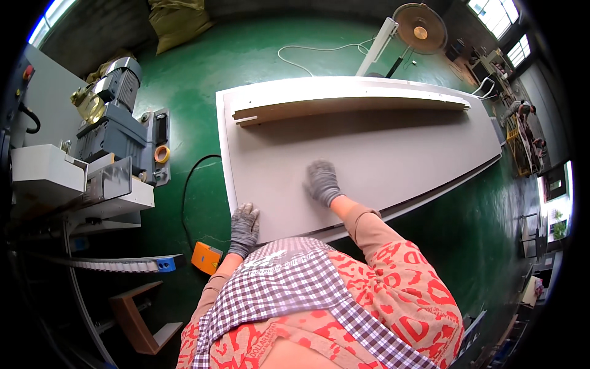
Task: The person lifts white boards and feeds them one at a time into the intake of an industrial edge-banding machine.
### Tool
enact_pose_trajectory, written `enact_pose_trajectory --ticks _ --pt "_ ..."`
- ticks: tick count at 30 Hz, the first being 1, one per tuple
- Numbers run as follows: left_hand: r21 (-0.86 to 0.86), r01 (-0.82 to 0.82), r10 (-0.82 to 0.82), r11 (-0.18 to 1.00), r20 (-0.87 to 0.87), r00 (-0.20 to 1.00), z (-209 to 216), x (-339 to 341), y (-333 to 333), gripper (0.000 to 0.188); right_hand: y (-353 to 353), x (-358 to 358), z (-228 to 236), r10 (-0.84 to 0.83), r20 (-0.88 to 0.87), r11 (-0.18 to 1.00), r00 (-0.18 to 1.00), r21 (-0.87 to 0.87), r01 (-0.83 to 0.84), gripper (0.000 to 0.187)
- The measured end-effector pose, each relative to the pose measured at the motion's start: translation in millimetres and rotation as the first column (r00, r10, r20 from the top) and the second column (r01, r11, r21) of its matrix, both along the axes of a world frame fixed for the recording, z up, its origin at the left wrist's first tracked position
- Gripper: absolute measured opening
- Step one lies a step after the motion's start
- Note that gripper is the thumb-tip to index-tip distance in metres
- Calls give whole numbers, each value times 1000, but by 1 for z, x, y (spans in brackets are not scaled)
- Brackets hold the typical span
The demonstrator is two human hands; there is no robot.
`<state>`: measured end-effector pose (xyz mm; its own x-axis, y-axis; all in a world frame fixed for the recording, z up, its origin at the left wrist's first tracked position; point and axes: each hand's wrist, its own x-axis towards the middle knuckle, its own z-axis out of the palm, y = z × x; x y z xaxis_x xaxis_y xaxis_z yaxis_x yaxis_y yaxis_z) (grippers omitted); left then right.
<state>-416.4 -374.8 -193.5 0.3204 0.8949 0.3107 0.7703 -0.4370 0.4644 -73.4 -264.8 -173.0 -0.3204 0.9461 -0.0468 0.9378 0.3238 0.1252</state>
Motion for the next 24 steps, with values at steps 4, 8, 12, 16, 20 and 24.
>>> enact_pose_trajectory --ticks 4,8,12,16,20,24 --pt "-14 -15 15 1000 -20 1000 -4 -6 -4 39 1 5 23 -102 -66 993 993 -70 98 66" --pt "-7 8 -8 1000 -16 1000 -9 -2 -2 40 4 8 6 -510 -152 860 847 -116 497 63" --pt "-30 -34 33 999 -14 999 -6 -7 -10 40 -3 4 16 211 -219 972 953 -55 -228 54" --pt "-49 1 -1 999 6 1000 -2 0 -1 39 11 5 -17 -607 -510 763 609 -161 626 51" --pt "-59 -11 10 998 -17 1000 -1 -3 -5 41 -15 2 5 624 -237 761 745 -35 -648 51" --pt "-60 12 -13 998 -8 1000 -1 0 -1 43 -30 -2 -4 -101 -403 980 910 119 161 45"
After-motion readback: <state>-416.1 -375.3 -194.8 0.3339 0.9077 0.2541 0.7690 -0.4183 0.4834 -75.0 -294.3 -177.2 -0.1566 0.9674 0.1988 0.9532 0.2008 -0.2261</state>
